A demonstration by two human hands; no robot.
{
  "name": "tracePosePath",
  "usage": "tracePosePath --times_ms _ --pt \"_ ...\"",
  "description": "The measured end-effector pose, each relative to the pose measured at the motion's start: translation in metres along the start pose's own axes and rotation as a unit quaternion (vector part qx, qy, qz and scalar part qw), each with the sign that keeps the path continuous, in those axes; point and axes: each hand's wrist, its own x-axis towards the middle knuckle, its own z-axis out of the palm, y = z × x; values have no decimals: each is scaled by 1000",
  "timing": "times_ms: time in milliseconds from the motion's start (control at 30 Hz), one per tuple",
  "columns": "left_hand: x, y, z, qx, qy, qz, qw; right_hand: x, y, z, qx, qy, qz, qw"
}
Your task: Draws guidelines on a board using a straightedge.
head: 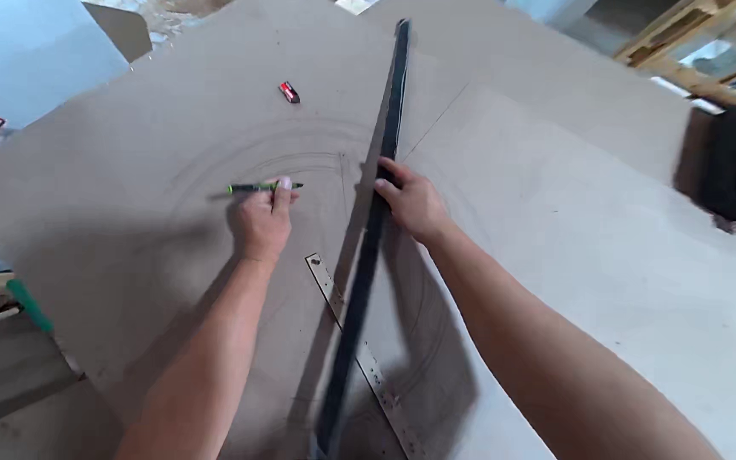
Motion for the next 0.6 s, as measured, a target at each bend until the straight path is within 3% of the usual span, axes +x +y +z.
tracePosePath --times_ms 100,233,433,600 --pt "4 -3 12 -47 0 22 999 29 12 10 -109 13 -108 988" --pt "-1 -3 4 -88 -63 94 990 44 44 -15 -224 78 -192 952" --pt "-21 9 16 -46 -154 99 982 32 54 -20 -337 -25 -224 914" --pt "-20 15 21 -19 -176 70 982 59 46 -19 -328 -62 -260 906"
